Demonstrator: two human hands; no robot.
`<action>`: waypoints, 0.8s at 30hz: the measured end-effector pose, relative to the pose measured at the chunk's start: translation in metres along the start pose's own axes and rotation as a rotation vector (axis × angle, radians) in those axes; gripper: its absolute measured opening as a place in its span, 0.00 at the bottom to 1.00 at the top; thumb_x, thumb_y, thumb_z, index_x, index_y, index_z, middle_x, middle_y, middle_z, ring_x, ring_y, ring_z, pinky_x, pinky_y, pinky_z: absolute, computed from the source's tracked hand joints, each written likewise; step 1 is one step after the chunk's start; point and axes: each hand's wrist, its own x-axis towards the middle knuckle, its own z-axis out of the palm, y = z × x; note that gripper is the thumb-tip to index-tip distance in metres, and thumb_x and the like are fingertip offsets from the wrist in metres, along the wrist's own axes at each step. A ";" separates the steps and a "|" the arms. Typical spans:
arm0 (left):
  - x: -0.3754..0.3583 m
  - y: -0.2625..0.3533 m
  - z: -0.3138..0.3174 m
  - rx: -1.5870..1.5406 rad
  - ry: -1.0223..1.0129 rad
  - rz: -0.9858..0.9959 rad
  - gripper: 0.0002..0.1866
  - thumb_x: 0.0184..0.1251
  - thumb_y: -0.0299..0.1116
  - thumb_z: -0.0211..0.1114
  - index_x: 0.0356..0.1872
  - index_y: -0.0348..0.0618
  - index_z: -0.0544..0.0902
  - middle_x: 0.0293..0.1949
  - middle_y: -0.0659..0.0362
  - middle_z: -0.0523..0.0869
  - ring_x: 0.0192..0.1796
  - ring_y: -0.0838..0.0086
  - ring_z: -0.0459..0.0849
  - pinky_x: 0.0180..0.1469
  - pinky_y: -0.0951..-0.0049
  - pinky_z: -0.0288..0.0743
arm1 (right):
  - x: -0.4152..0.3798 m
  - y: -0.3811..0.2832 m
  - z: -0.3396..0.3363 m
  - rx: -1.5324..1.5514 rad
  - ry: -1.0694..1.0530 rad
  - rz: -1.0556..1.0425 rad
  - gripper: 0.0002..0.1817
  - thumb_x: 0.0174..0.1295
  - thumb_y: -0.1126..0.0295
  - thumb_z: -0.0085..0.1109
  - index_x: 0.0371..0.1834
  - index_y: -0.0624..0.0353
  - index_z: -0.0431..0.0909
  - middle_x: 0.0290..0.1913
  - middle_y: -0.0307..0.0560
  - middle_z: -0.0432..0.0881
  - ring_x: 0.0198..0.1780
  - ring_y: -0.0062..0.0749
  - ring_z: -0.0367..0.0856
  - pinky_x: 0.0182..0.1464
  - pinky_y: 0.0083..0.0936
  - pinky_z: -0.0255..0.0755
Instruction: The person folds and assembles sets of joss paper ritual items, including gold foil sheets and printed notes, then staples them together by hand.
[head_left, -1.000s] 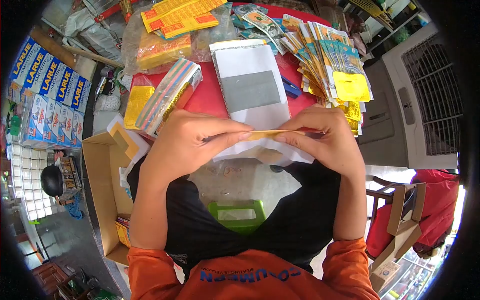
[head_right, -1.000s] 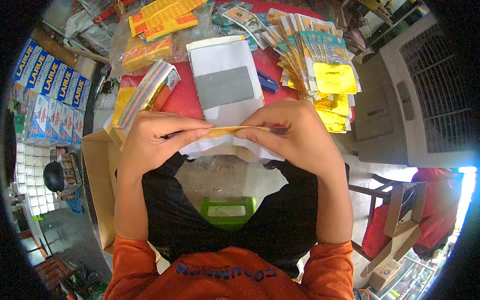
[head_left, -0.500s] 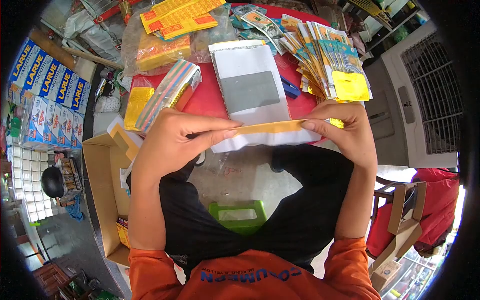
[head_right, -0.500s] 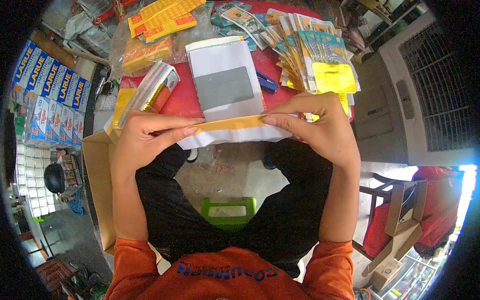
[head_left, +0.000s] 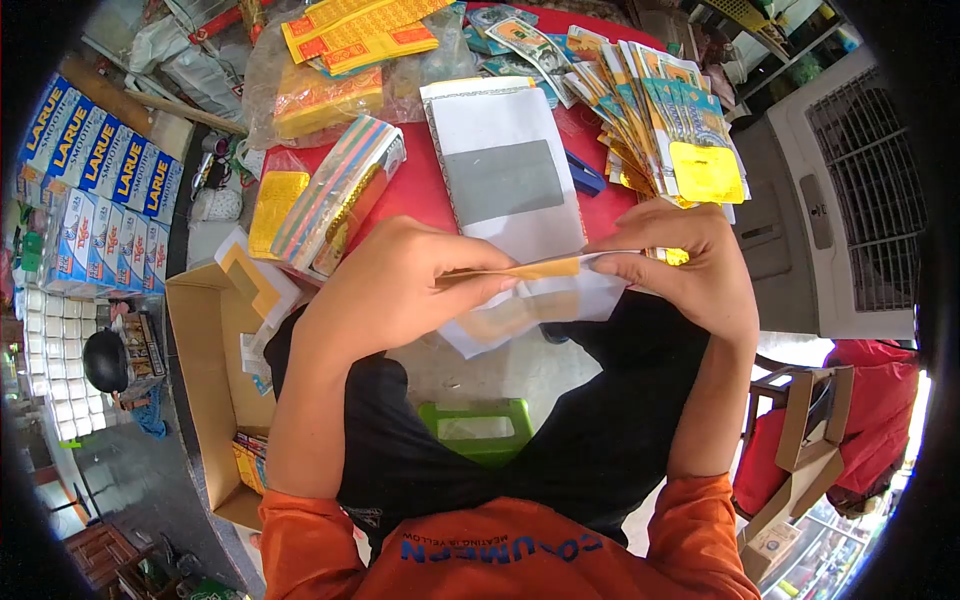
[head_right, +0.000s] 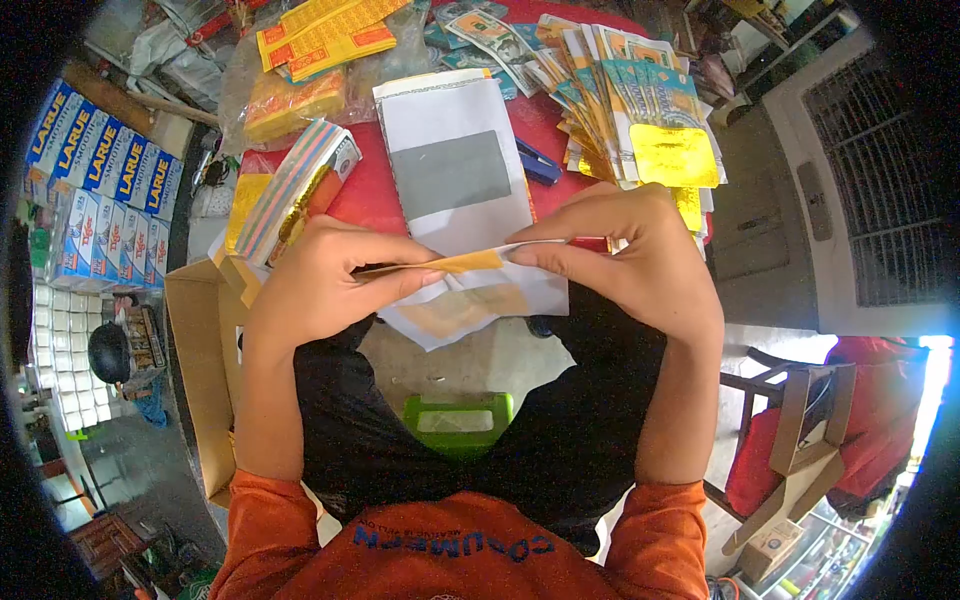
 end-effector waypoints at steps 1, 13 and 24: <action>0.000 0.000 0.000 -0.040 -0.024 -0.011 0.10 0.63 0.30 0.76 0.42 0.35 0.91 0.32 0.51 0.92 0.30 0.69 0.89 0.34 0.71 0.79 | 0.000 0.001 0.000 0.001 0.000 0.000 0.08 0.58 0.71 0.77 0.39 0.59 0.93 0.33 0.45 0.92 0.32 0.30 0.85 0.38 0.26 0.77; 0.005 0.004 -0.006 -0.487 0.464 -0.087 0.09 0.70 0.31 0.73 0.45 0.36 0.90 0.33 0.66 0.89 0.33 0.89 0.80 0.35 0.84 0.72 | 0.016 0.013 0.009 0.136 0.667 -0.201 0.33 0.64 0.65 0.72 0.70 0.66 0.72 0.63 0.51 0.82 0.55 0.30 0.82 0.62 0.30 0.74; 0.026 -0.005 -0.001 -1.013 0.890 -0.114 0.20 0.77 0.35 0.66 0.64 0.40 0.78 0.57 0.60 0.85 0.55 0.77 0.86 0.57 0.73 0.81 | 0.019 -0.008 0.056 1.070 -0.046 0.592 0.41 0.72 0.33 0.52 0.62 0.67 0.74 0.50 0.50 0.85 0.45 0.29 0.85 0.49 0.27 0.79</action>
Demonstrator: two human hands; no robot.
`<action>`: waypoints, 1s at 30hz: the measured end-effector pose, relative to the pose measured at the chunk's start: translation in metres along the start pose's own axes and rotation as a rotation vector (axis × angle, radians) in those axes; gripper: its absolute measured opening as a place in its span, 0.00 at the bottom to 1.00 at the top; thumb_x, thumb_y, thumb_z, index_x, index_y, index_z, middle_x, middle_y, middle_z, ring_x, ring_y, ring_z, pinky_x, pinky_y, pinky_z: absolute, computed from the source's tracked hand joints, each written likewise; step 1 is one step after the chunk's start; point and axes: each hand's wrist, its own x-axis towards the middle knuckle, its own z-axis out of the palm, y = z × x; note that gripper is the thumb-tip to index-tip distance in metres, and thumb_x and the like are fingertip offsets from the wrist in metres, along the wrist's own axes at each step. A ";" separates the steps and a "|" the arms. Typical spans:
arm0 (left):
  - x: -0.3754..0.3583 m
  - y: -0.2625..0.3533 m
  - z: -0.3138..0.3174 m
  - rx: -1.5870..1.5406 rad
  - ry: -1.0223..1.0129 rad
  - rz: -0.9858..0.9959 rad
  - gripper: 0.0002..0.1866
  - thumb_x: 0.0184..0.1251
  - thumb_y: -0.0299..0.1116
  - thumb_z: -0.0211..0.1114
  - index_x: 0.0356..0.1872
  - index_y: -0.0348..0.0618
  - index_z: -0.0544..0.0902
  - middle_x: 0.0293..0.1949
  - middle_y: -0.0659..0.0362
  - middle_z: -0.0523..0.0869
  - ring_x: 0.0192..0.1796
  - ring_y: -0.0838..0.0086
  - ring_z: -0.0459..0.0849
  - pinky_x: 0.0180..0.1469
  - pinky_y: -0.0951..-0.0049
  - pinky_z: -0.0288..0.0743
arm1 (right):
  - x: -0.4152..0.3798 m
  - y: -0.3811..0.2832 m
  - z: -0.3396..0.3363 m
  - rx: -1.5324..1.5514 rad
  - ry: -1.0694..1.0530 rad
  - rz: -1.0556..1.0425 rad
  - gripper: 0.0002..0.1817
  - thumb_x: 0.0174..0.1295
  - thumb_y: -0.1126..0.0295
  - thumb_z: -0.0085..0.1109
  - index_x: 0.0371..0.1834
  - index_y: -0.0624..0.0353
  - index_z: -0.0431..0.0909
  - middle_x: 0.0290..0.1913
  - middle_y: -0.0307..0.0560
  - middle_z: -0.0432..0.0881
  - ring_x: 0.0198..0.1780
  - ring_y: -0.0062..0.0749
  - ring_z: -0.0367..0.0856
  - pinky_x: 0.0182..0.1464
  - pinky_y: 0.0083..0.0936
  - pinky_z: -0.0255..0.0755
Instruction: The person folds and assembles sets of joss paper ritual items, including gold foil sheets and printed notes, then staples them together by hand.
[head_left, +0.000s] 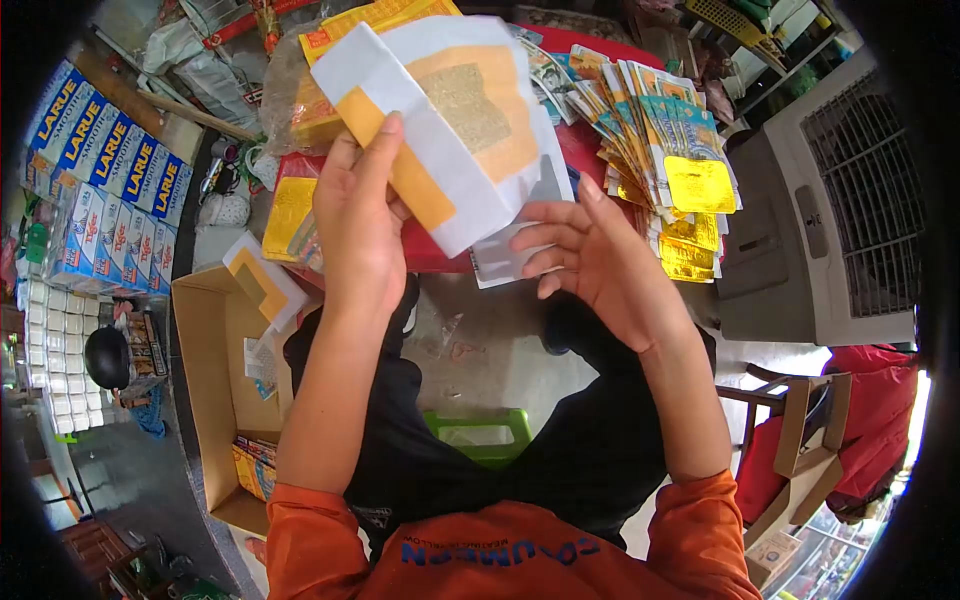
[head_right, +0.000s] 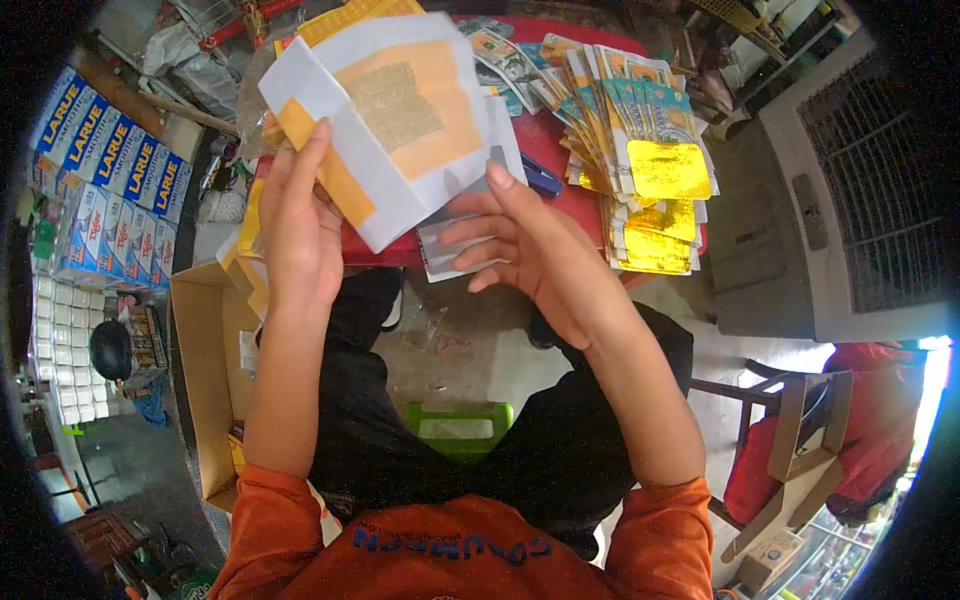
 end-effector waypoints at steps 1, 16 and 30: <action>-0.002 0.000 0.005 -0.013 0.016 0.011 0.19 0.78 0.36 0.65 0.63 0.39 0.77 0.55 0.59 0.85 0.53 0.76 0.86 0.56 0.71 0.81 | -0.001 0.001 0.005 0.032 -0.019 0.009 0.42 0.73 0.32 0.50 0.64 0.68 0.72 0.50 0.52 0.85 0.46 0.30 0.86 0.49 0.27 0.80; -0.011 -0.006 0.015 0.035 -0.278 0.009 0.22 0.80 0.38 0.60 0.68 0.39 0.73 0.60 0.55 0.84 0.58 0.70 0.87 0.57 0.65 0.85 | 0.006 -0.018 -0.002 0.054 0.244 -0.557 0.23 0.70 0.73 0.65 0.67 0.65 0.71 0.53 0.48 0.88 0.52 0.25 0.87 0.55 0.25 0.81; -0.002 -0.005 -0.008 0.216 -0.341 -0.289 0.19 0.76 0.36 0.67 0.60 0.34 0.82 0.49 0.58 0.90 0.47 0.82 0.87 0.52 0.76 0.79 | -0.003 -0.029 -0.044 -0.076 0.279 -0.243 0.22 0.71 0.66 0.65 0.64 0.66 0.77 0.49 0.48 0.89 0.46 0.23 0.89 0.50 0.22 0.82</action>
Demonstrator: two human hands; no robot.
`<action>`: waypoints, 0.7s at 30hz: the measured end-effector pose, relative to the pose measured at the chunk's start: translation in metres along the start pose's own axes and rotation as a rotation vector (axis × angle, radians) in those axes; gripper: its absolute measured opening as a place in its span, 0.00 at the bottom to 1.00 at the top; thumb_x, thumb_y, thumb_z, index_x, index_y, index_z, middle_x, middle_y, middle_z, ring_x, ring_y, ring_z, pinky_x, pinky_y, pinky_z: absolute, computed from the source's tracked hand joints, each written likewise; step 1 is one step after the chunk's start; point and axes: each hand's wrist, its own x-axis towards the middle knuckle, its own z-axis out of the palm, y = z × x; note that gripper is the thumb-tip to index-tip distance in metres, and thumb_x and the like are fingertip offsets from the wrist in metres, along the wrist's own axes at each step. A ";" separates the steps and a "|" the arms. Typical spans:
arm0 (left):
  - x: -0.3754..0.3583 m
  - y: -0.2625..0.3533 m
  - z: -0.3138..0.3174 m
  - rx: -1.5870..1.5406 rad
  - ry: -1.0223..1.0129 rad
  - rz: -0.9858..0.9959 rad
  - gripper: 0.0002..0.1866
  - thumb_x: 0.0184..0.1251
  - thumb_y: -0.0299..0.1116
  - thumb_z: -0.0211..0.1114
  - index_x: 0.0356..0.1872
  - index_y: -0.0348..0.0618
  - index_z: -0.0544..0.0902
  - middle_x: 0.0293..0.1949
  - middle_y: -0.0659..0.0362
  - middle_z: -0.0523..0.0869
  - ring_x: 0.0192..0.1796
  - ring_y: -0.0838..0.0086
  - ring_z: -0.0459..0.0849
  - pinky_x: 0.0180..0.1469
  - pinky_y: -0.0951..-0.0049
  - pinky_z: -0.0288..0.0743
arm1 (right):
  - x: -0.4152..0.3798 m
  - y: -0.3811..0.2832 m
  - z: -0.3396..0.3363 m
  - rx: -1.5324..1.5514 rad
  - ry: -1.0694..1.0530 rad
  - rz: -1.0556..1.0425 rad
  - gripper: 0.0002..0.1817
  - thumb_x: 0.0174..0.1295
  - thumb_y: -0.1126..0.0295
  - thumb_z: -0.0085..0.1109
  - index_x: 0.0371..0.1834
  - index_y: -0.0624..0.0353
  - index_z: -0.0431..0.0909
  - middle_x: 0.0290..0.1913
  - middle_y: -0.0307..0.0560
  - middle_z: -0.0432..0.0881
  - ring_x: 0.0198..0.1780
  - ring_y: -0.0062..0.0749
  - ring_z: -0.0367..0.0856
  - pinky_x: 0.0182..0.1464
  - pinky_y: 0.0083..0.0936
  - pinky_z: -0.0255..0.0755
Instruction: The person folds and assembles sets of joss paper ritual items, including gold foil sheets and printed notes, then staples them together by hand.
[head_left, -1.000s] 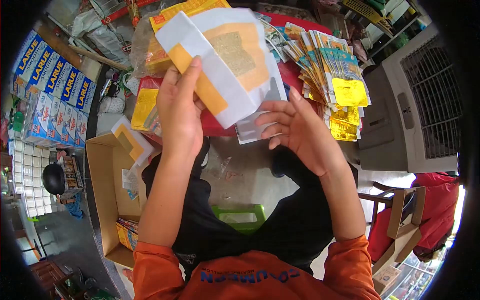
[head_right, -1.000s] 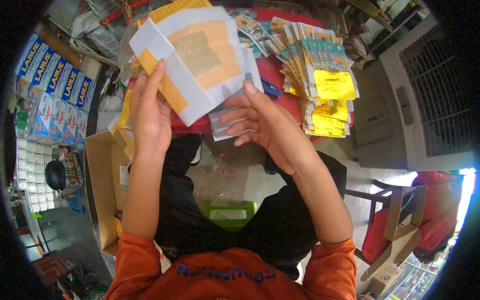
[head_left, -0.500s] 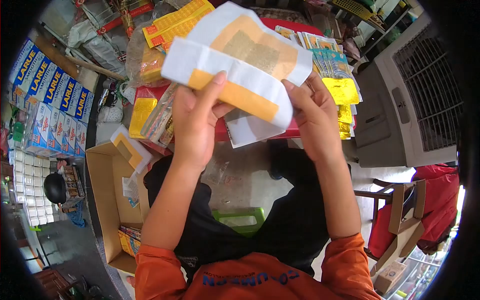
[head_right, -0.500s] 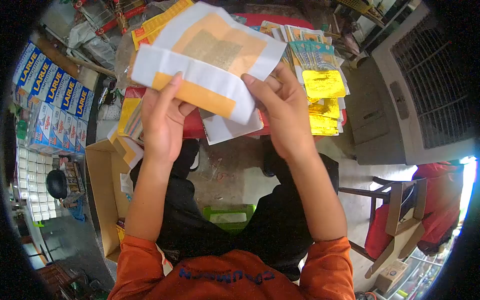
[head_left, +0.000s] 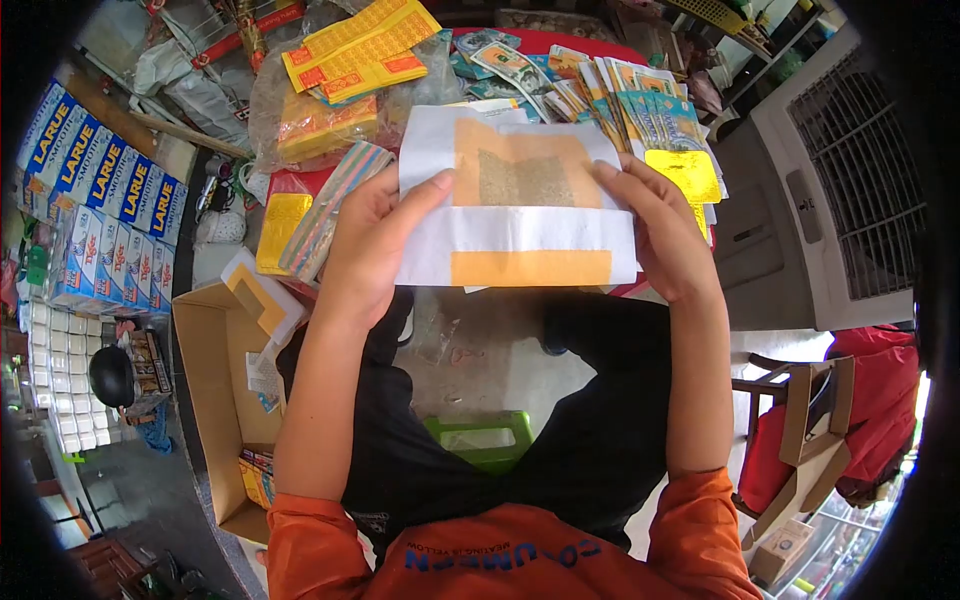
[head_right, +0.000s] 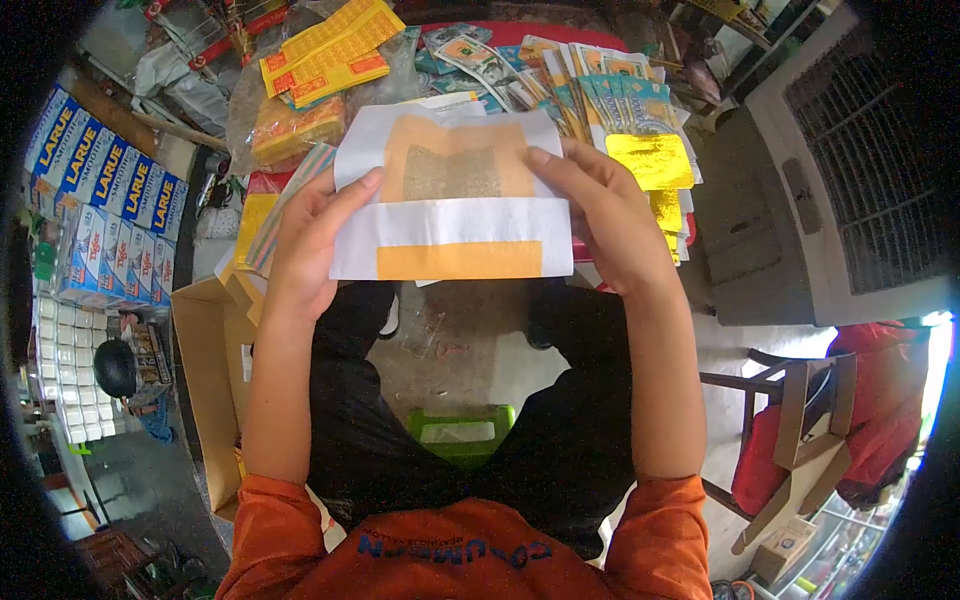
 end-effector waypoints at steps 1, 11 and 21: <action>0.001 -0.001 0.000 0.019 0.008 0.007 0.19 0.76 0.36 0.66 0.60 0.34 0.82 0.50 0.58 0.90 0.48 0.80 0.87 0.53 0.75 0.79 | 0.003 0.004 -0.001 -0.041 0.001 -0.040 0.21 0.71 0.65 0.65 0.62 0.66 0.78 0.47 0.47 0.89 0.43 0.22 0.89 0.47 0.20 0.83; 0.000 -0.001 -0.001 -0.009 0.005 0.019 0.17 0.76 0.34 0.67 0.58 0.33 0.82 0.48 0.56 0.90 0.46 0.79 0.88 0.51 0.76 0.80 | 0.002 0.004 -0.001 -0.193 0.101 -0.124 0.20 0.70 0.63 0.67 0.59 0.64 0.80 0.42 0.45 0.89 0.36 0.19 0.88 0.40 0.17 0.81; 0.003 -0.002 -0.003 0.007 -0.005 -0.021 0.18 0.78 0.35 0.64 0.61 0.33 0.80 0.53 0.54 0.89 0.52 0.76 0.88 0.55 0.73 0.80 | 0.006 0.005 -0.006 -0.070 0.033 -0.105 0.17 0.69 0.67 0.66 0.57 0.62 0.81 0.46 0.46 0.88 0.42 0.23 0.88 0.47 0.20 0.82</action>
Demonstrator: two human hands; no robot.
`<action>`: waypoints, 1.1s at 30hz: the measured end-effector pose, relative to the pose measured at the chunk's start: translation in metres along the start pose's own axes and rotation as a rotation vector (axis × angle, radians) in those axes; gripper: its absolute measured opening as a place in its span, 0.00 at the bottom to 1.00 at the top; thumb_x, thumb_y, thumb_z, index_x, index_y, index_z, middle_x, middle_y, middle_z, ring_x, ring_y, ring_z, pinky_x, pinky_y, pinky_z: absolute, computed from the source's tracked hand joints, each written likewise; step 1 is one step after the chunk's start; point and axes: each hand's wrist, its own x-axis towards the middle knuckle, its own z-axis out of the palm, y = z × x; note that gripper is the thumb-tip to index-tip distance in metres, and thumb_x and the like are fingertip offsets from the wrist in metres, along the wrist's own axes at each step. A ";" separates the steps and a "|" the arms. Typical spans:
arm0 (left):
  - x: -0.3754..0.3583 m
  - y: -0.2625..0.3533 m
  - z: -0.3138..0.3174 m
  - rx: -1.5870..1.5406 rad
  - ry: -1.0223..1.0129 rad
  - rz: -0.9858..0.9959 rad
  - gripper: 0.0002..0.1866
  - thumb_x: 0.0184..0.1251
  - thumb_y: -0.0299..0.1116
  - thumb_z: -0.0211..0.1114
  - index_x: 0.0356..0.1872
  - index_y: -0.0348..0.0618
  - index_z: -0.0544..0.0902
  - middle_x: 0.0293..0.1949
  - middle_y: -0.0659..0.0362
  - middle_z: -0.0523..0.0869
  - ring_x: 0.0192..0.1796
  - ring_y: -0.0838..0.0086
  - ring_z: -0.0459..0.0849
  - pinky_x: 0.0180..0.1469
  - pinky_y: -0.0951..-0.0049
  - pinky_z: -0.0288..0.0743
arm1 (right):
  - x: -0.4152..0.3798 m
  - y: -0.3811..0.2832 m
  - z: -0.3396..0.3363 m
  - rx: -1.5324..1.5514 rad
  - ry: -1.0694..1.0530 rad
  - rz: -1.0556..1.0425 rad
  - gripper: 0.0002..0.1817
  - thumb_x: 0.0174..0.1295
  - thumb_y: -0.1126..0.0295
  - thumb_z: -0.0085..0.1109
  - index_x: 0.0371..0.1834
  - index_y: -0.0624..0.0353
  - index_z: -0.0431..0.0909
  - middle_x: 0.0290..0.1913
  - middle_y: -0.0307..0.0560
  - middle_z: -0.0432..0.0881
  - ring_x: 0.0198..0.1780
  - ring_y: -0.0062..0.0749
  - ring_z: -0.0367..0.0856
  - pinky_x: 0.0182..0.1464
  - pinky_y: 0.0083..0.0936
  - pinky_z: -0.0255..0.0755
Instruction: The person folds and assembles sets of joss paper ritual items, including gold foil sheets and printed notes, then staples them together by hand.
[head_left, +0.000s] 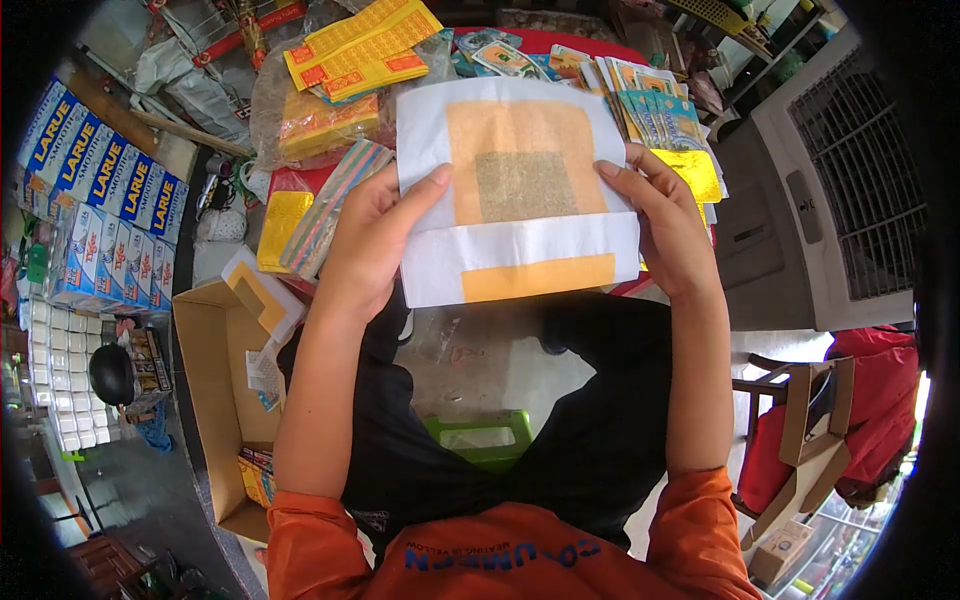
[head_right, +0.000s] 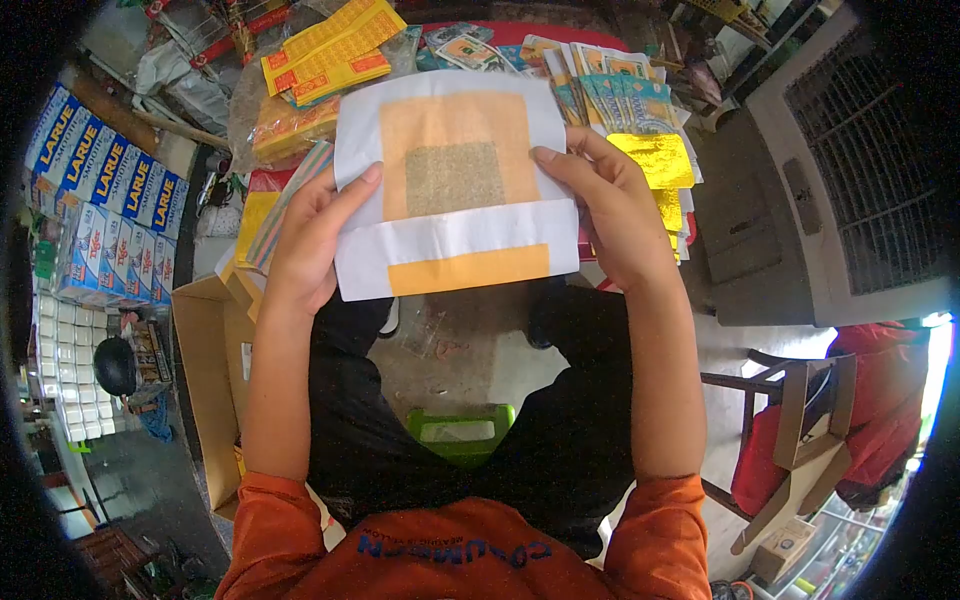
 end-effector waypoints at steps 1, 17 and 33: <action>0.001 -0.001 0.000 0.002 -0.013 0.017 0.19 0.78 0.35 0.64 0.62 0.34 0.80 0.55 0.55 0.88 0.53 0.76 0.87 0.55 0.73 0.80 | 0.000 0.000 0.000 0.018 0.000 -0.012 0.16 0.69 0.67 0.66 0.57 0.61 0.81 0.46 0.46 0.88 0.42 0.23 0.89 0.48 0.20 0.82; -0.002 0.003 0.000 -0.131 0.021 -0.011 0.16 0.76 0.35 0.65 0.60 0.40 0.82 0.54 0.61 0.87 0.55 0.77 0.85 0.58 0.73 0.77 | -0.002 -0.005 -0.001 -0.016 -0.035 -0.018 0.25 0.66 0.70 0.69 0.66 0.62 0.78 0.55 0.46 0.87 0.52 0.28 0.87 0.56 0.25 0.81; 0.024 -0.002 0.000 -0.071 0.154 0.095 0.16 0.76 0.31 0.64 0.60 0.39 0.80 0.55 0.58 0.86 0.56 0.76 0.84 0.62 0.73 0.75 | 0.034 -0.012 -0.002 -0.227 -0.040 -0.128 0.19 0.68 0.68 0.66 0.60 0.62 0.82 0.51 0.43 0.88 0.46 0.23 0.86 0.49 0.24 0.79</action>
